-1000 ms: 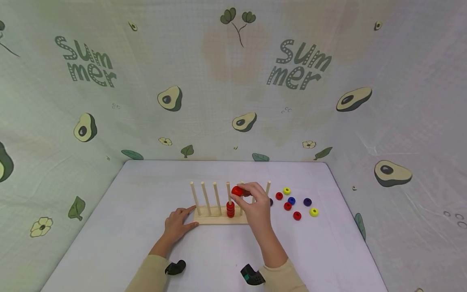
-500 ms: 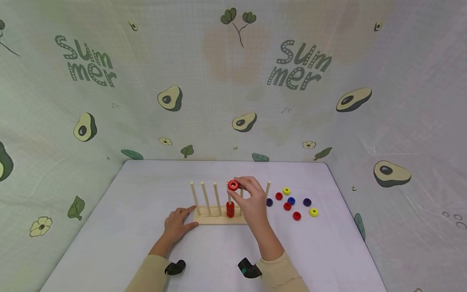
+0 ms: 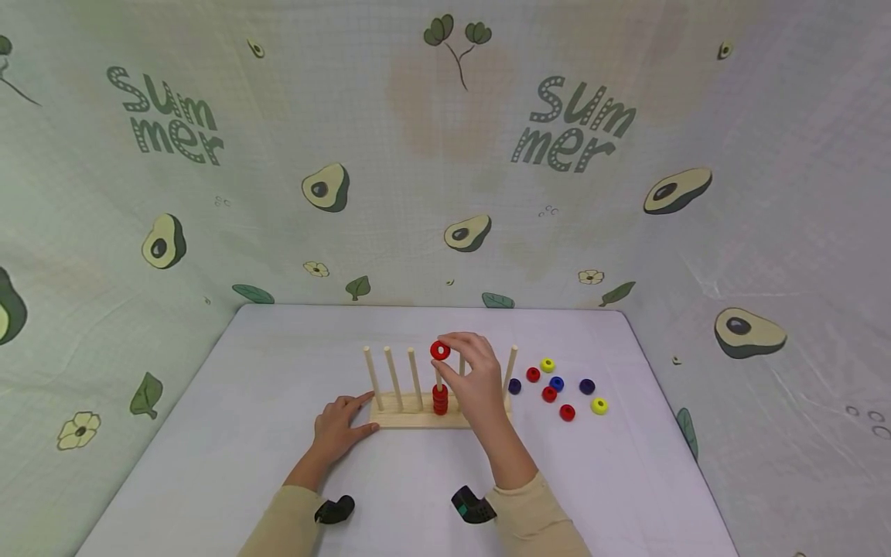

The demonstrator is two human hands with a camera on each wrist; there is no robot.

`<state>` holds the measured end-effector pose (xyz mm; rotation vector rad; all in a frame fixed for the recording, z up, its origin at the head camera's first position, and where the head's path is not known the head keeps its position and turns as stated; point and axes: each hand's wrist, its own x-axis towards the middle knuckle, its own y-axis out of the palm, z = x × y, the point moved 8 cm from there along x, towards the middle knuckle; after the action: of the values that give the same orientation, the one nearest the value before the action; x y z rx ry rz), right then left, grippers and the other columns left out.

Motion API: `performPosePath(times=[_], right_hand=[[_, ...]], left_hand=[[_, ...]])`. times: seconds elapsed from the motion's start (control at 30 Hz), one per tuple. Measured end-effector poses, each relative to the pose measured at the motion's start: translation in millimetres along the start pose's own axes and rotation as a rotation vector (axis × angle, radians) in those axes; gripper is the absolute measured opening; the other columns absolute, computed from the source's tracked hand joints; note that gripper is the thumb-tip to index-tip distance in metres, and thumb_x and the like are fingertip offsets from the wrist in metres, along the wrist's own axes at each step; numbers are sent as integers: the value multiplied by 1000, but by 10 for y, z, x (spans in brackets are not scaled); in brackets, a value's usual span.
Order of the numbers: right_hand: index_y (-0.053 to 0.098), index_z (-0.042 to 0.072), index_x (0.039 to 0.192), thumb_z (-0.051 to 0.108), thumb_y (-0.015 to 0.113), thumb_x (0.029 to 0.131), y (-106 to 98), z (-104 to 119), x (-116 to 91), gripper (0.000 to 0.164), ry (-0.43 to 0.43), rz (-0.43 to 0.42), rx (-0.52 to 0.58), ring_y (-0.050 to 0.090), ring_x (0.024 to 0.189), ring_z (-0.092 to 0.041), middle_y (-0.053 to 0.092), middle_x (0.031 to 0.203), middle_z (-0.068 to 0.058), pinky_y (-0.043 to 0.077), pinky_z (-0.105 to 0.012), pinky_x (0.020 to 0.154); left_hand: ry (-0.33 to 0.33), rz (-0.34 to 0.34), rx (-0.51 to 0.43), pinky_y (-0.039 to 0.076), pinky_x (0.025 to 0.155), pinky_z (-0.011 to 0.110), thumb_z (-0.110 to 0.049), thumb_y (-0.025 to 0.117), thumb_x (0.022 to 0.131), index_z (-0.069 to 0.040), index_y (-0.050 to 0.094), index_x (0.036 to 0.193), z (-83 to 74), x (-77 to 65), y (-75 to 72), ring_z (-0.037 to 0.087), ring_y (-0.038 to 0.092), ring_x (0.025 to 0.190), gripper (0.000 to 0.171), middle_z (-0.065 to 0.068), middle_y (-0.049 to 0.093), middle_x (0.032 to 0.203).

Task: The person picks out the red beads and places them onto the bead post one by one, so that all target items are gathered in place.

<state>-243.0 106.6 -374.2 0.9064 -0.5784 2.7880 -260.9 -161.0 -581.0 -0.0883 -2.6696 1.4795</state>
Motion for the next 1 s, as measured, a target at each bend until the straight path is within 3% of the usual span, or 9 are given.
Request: performPosePath(times=[0.67,1.0], right_hand=[[74,11,110,4,82,77,91,-34,44,34,15,42,-63,53,109,-12,67,113,5,47,-28,89],[74,7,109,4,83,76,96,-65,64,34,63,36,-40,54,108,-17,67,109,-1,46,-43,90]], left_hand=[[1,0,15,33,76,42,-47,75,81,-25,55,139,34,23,40,25,48,96,65,8,53,115],[-4,-12,43,33,74,40,-47,76,81,-25,55,139,31,18,34,23,48,94,65,7,53,115]])
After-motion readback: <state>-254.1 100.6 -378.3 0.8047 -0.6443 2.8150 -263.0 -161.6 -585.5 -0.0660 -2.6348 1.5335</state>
